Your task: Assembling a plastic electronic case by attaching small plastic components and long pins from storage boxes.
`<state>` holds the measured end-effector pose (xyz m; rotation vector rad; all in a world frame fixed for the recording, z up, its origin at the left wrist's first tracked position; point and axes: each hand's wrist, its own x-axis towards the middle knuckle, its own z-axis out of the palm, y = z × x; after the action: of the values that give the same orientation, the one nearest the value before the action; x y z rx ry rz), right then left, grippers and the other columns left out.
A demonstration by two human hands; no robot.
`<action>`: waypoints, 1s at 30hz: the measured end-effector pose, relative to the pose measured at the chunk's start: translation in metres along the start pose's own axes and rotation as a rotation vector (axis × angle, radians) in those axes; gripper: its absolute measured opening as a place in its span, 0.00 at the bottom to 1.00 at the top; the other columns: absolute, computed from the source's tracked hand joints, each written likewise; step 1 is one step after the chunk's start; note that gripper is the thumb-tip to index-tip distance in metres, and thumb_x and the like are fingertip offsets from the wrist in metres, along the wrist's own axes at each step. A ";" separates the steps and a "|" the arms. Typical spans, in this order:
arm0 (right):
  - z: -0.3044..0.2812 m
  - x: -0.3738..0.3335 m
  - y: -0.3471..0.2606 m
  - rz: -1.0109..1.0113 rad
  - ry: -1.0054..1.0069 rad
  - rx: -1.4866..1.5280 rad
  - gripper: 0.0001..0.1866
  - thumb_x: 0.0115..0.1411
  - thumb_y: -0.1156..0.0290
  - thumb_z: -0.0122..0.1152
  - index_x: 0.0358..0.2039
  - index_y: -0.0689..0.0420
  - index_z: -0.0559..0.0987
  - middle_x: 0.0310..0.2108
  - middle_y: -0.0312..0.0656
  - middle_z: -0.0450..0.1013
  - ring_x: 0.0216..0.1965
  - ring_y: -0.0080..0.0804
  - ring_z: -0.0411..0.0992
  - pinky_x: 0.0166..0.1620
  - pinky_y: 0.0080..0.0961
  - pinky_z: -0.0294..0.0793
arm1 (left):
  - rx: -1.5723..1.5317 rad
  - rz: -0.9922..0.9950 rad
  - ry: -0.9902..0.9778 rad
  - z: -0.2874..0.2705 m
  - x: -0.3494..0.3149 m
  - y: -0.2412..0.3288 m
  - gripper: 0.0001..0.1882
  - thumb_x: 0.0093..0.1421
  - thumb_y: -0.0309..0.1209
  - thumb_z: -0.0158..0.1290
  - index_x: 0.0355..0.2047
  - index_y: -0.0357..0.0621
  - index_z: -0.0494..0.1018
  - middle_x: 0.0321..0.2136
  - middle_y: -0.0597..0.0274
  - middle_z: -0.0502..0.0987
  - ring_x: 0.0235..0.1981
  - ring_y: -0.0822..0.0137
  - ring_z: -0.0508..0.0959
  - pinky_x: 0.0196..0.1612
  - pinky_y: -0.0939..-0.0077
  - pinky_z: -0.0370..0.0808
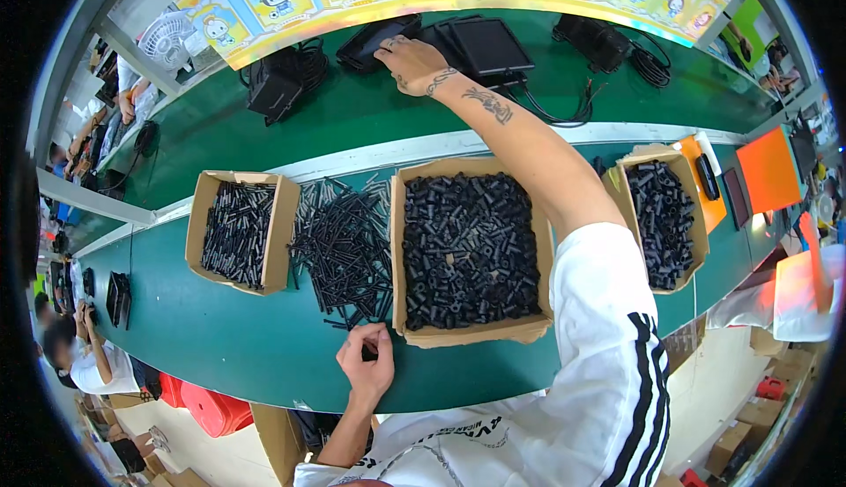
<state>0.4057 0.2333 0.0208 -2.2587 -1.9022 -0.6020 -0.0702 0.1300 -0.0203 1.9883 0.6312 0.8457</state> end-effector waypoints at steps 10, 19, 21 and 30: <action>0.058 0.081 0.022 -0.255 -0.093 -0.491 0.09 0.59 0.70 0.59 0.40 0.53 0.82 0.42 0.39 0.80 0.52 0.36 0.77 0.51 0.34 0.78 | 0.053 -0.053 -0.073 -0.003 0.004 -0.003 0.09 0.56 0.18 0.62 0.36 0.41 0.78 0.18 0.64 0.76 0.14 0.71 0.72 0.18 0.78 0.68; 0.044 0.122 0.052 -0.149 -0.155 -0.266 0.13 0.64 0.64 0.54 0.44 0.56 0.80 0.45 0.46 0.78 0.53 0.43 0.75 0.55 0.40 0.72 | 0.078 -0.065 -0.131 -0.003 0.011 -0.003 0.07 0.56 0.19 0.62 0.34 0.42 0.77 0.19 0.64 0.76 0.13 0.71 0.70 0.17 0.78 0.64; 0.040 0.121 0.047 -0.155 -0.136 -0.211 0.15 0.65 0.63 0.53 0.45 0.56 0.80 0.46 0.47 0.78 0.53 0.44 0.74 0.56 0.41 0.71 | 0.070 -0.061 -0.139 -0.004 0.012 -0.002 0.08 0.56 0.19 0.62 0.34 0.42 0.77 0.19 0.64 0.76 0.13 0.71 0.70 0.18 0.77 0.64; 0.008 0.088 0.020 -0.167 -0.035 0.056 0.20 0.70 0.57 0.48 0.50 0.58 0.79 0.48 0.54 0.76 0.54 0.51 0.72 0.61 0.46 0.66 | 0.102 -0.036 -0.193 -0.004 0.012 -0.003 0.10 0.52 0.17 0.62 0.34 0.42 0.77 0.19 0.66 0.76 0.13 0.69 0.71 0.19 0.76 0.66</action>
<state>0.4377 0.3124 0.0499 -2.1047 -2.1121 -0.5254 -0.0653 0.1421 -0.0178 2.1134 0.6059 0.6012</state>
